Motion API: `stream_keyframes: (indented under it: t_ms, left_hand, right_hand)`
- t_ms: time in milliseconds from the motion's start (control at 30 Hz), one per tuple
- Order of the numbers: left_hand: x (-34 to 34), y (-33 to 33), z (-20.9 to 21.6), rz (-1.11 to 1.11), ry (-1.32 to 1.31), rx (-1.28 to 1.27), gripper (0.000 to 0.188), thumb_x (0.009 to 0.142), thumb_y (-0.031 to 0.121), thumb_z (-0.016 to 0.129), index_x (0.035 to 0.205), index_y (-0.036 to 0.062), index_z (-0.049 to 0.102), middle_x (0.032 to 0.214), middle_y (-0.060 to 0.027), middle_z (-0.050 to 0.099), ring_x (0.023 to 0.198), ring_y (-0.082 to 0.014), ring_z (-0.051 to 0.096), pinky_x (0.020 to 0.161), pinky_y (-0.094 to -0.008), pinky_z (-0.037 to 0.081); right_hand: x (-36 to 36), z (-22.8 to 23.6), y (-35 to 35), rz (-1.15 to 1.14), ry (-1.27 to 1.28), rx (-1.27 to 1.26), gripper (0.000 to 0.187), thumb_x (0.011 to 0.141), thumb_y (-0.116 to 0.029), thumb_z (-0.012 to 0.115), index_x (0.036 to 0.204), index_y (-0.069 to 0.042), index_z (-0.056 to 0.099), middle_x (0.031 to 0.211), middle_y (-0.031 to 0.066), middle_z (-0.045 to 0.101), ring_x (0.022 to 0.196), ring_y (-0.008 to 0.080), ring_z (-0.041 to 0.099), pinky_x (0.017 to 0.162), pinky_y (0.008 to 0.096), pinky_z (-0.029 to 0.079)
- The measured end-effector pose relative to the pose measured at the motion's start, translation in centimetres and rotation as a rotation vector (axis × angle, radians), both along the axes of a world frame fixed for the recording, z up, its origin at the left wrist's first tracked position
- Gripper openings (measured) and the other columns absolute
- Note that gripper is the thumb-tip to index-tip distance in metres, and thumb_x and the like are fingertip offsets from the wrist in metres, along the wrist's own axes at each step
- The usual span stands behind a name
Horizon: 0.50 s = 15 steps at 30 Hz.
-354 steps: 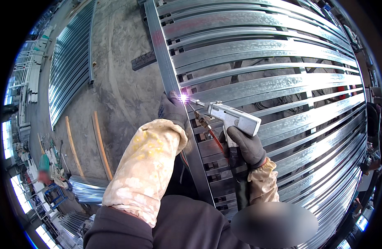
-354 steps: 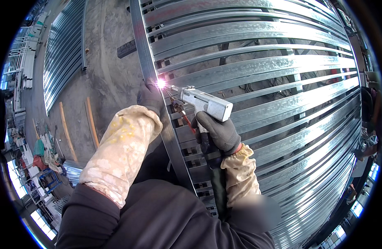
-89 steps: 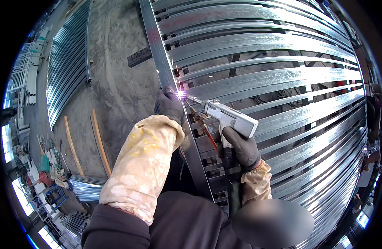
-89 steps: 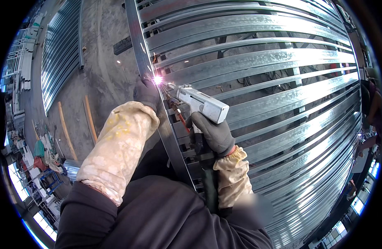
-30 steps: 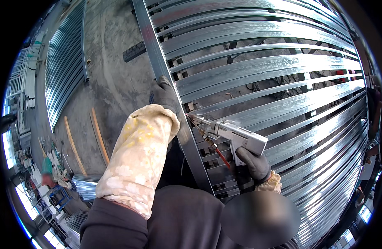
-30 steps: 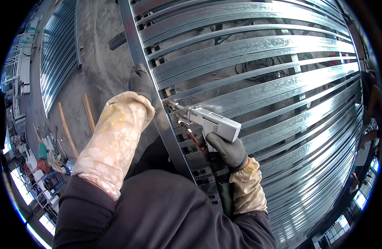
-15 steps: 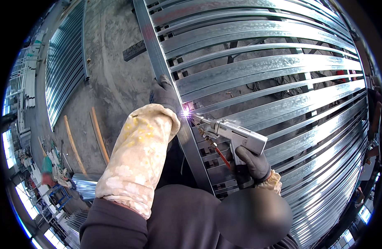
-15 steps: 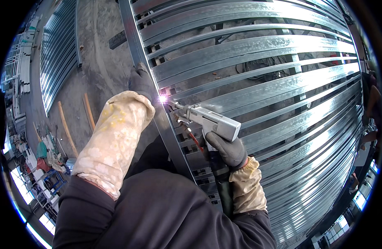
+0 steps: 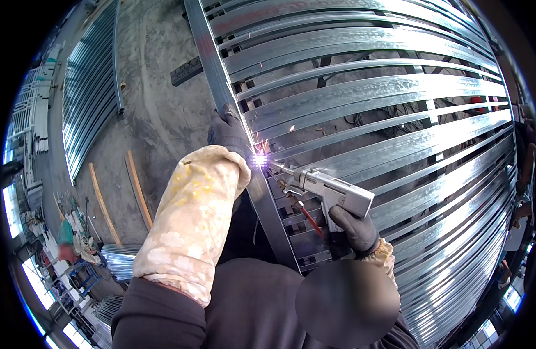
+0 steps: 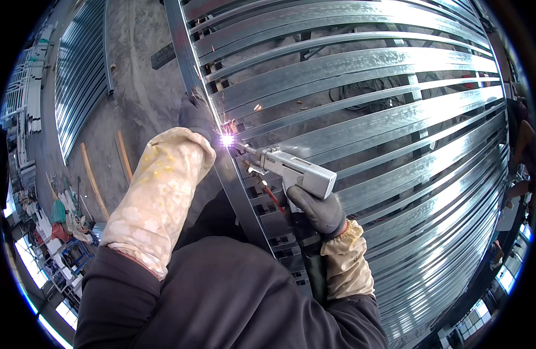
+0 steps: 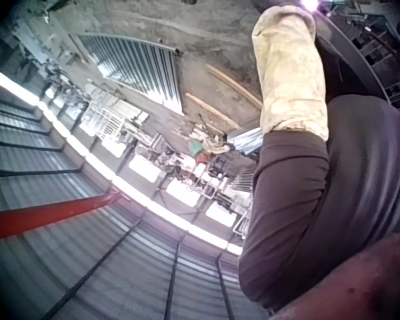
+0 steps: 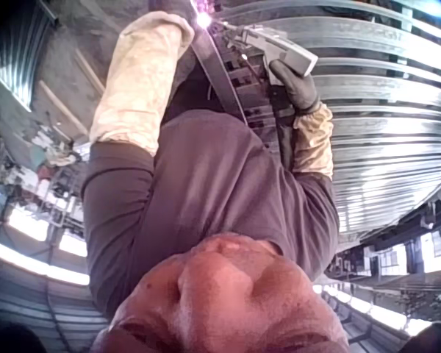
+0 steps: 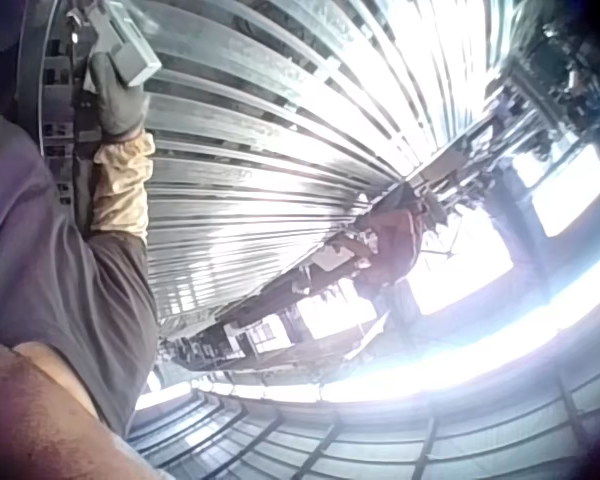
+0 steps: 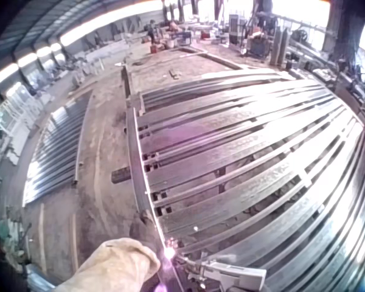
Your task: The person welds metal bars onto a large metal frame using a handheld welding gun. They position the bars and apply welds at multiple intersections, creating visible sparks and molten metal. The person adjusts their position and the welding gun to reach different sections of the frame.
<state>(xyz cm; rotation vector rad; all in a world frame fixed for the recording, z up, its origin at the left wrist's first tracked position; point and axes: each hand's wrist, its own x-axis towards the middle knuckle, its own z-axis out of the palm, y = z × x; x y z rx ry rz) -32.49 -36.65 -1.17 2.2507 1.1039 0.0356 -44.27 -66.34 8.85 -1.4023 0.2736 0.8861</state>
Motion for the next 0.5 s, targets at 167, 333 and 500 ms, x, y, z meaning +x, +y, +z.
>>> stream_keyframes:
  t_ms: [167, 333, 500]
  left_hand:
    - [-0.2, 0.1, 1.1, 0.029, -0.018, -0.009, 0.057, 0.102, 0.050, 0.038, 0.116, -0.0006, 0.060, 0.107, -0.0293, 0.068, 0.104, -0.0503, 0.062, 0.088, -0.0542, 0.049]
    - [-0.3, 0.2, 0.7, 0.019, -0.036, 0.023, 0.056, 0.102, 0.050, 0.040, 0.116, -0.0013, 0.058, 0.105, -0.0290, 0.069, 0.101, -0.0496, 0.064, 0.087, -0.0541, 0.050]
    - [-0.2, -0.3, 1.5, 0.016, -0.033, 0.008, 0.057, 0.101, 0.050, 0.040, 0.117, -0.0015, 0.059, 0.107, -0.0301, 0.068, 0.104, -0.0499, 0.062, 0.088, -0.0541, 0.049]
  right_hand:
    - [-0.2, -0.9, -0.4, 0.051, -0.020, -0.006, 0.032, 0.099, -0.022, 0.055, 0.117, 0.004, 0.061, 0.091, 0.0074, 0.068, 0.082, 0.0147, 0.064, 0.073, 0.0282, 0.051]
    - [-0.2, 0.0, 0.0, 0.007, -0.065, -0.020, 0.031, 0.099, -0.019, 0.056, 0.119, 0.004, 0.061, 0.093, 0.0058, 0.067, 0.084, 0.0129, 0.063, 0.074, 0.0274, 0.050]
    - [-0.2, 0.6, 0.1, -0.020, -0.011, 0.024, 0.031, 0.099, -0.019, 0.055, 0.120, 0.003, 0.060, 0.093, 0.0058, 0.067, 0.085, 0.0134, 0.063, 0.075, 0.0270, 0.050]
